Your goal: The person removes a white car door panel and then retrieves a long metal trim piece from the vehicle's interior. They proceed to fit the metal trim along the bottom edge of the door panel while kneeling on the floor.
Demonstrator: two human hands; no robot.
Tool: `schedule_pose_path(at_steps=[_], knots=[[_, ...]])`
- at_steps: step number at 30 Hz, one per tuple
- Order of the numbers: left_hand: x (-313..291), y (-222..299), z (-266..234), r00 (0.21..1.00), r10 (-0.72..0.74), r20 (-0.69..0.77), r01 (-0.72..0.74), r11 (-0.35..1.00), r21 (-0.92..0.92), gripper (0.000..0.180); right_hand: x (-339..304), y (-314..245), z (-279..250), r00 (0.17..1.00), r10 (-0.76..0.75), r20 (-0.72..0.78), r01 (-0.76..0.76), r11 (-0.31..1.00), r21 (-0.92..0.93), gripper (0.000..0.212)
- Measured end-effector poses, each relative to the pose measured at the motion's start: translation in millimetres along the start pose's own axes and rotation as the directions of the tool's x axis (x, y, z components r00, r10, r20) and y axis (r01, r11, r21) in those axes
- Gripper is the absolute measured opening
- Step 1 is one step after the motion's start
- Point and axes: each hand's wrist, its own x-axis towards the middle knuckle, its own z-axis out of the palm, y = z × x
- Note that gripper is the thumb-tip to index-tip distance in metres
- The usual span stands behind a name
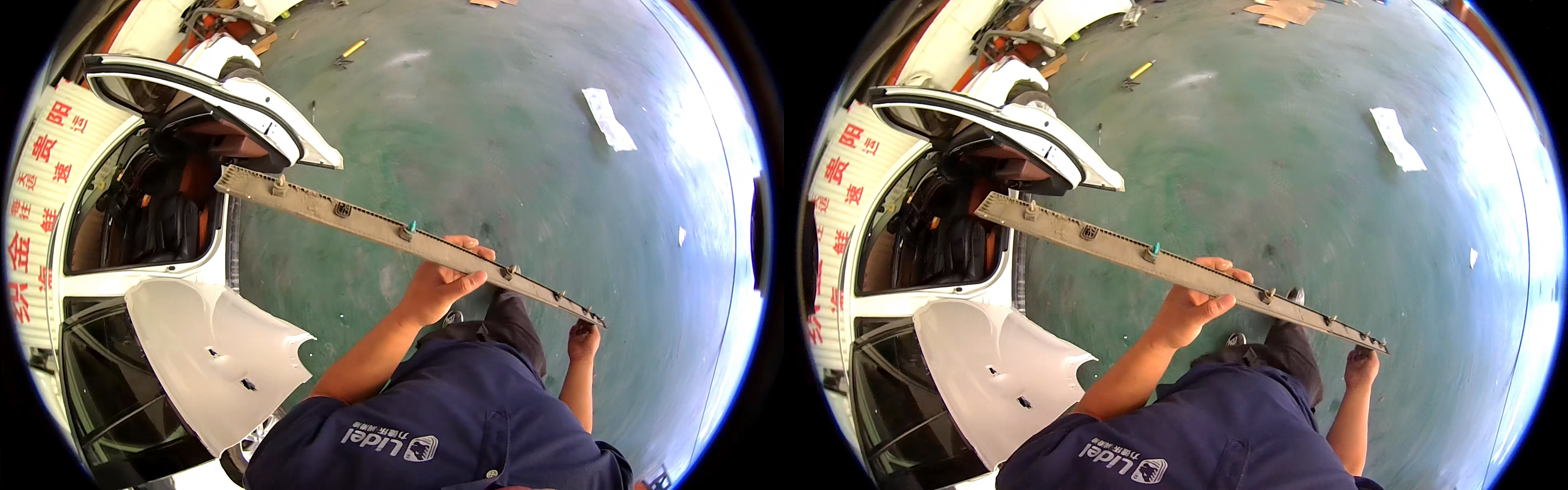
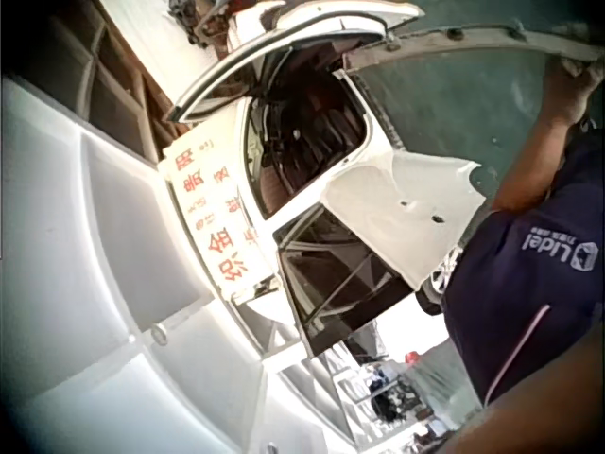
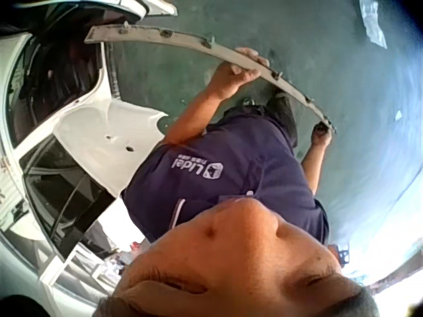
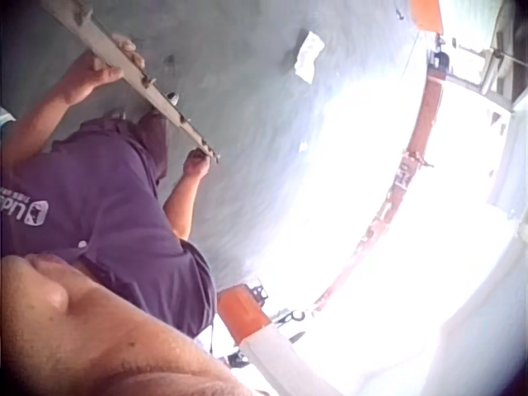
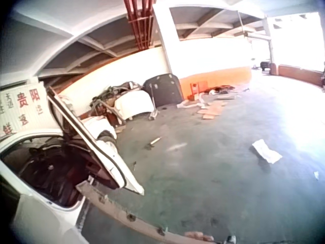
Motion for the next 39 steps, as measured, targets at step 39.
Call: schedule_pose_path(at_steps=[39], knots=[[340.6, 90.5, -65.1, 0.967, 0.162, -0.195, -0.033, 0.842, 0.538, 0.026, 3.8, 26.3, 752.5, 0.151, 0.489, 0.859, 0.468, 0.73, -0.498, 0.01]])
